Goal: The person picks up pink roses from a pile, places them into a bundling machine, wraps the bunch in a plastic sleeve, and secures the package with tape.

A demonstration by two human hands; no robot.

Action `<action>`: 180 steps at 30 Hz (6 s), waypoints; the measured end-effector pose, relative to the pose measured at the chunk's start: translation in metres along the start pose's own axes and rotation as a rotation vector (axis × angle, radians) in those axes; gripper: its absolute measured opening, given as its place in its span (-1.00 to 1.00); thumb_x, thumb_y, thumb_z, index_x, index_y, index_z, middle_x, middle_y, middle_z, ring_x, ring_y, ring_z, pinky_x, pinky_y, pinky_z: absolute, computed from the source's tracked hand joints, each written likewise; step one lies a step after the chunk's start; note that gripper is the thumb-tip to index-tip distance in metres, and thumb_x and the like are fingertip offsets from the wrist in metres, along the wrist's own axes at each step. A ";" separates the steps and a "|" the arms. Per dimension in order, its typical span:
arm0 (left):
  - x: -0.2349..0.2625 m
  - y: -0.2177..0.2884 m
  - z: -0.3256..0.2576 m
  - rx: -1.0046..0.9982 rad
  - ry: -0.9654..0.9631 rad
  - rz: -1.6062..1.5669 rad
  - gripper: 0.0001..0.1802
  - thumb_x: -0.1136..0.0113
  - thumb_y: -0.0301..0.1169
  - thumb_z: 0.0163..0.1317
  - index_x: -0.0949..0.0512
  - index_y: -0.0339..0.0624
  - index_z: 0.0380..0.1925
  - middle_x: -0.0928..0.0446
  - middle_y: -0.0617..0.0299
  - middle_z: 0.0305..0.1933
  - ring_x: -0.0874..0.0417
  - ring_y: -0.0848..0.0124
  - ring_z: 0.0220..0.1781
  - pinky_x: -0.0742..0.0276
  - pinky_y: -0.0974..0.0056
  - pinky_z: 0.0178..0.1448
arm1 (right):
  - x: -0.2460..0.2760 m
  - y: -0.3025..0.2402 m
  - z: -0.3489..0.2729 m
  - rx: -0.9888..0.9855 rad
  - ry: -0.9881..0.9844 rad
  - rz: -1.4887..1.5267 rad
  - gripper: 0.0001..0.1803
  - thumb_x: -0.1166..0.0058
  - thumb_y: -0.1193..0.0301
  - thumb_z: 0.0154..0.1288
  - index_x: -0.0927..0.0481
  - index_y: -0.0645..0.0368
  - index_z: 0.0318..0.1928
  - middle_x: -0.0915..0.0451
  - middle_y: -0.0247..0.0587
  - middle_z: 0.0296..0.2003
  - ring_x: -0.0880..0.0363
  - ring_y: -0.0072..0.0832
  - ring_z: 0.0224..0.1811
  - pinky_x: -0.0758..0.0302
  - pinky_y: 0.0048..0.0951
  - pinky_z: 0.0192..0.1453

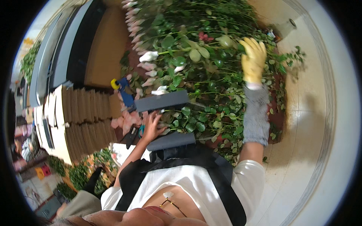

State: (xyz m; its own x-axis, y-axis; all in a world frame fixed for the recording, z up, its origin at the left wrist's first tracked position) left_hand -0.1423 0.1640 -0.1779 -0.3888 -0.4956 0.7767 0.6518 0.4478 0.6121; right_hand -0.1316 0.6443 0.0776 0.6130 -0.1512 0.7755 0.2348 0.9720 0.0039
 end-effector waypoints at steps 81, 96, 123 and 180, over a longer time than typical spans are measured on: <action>0.015 -0.042 -0.063 0.762 0.128 -0.446 -0.66 -0.27 -0.21 0.37 -0.54 -0.29 -0.40 -0.58 -0.10 -0.40 -0.64 -0.01 -0.36 -0.50 0.04 -0.25 | -0.119 -0.351 -0.233 0.692 -1.360 0.091 -0.85 -0.17 0.36 0.32 -0.78 0.05 -0.21 -0.78 -0.32 -0.29 -0.79 -0.41 -0.21 -0.66 -0.25 -0.23; 0.049 -0.041 -0.074 0.697 0.443 -0.455 -0.80 -0.12 -0.41 0.40 -0.51 -0.33 -0.37 -0.58 -0.12 -0.28 -0.63 -0.05 -0.22 -0.50 0.04 -0.10 | -0.091 -0.343 -0.188 0.434 -1.193 0.507 -0.71 -0.15 0.19 0.39 -0.65 0.09 -0.04 -0.75 -0.05 -0.27 -0.75 -0.09 -0.15 -0.62 -0.13 -0.05; 0.013 -0.022 0.001 0.692 0.259 -0.343 -0.71 -0.20 -0.20 0.42 -0.66 -0.22 -0.21 -0.67 -0.12 -0.27 -0.68 -0.12 -0.20 -0.54 -0.07 -0.15 | -0.122 -0.324 -0.195 0.313 -0.990 0.178 -0.82 -0.11 0.42 0.28 -0.76 0.17 -0.33 -0.75 -0.06 -0.34 -0.76 -0.20 -0.22 -0.63 -0.19 -0.15; 0.018 -0.013 0.018 0.526 0.143 -0.774 -0.61 -0.50 -0.35 0.20 -0.68 -0.40 -0.07 -0.62 0.28 -0.24 -0.68 0.51 -0.22 -0.61 0.34 -0.08 | -0.041 -0.274 -0.159 -0.051 -0.859 0.917 -0.66 -0.25 0.29 0.36 -0.63 0.12 0.08 -0.72 0.01 -0.25 -0.70 -0.04 -0.14 -0.60 -0.10 -0.02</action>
State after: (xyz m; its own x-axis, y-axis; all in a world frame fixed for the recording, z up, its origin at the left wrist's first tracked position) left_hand -0.1696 0.1632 -0.1692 -0.4841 -0.8664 0.1228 -0.1446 0.2176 0.9653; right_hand -0.1015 0.3554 -0.0555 -0.1182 0.7591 0.6401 0.0235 0.6466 -0.7625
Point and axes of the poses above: each hand's wrist, its own z-axis towards the middle knuckle, its own x-axis out of the back of the hand, y = z × x, the point moved 6 cm from there along z, towards the middle knuckle
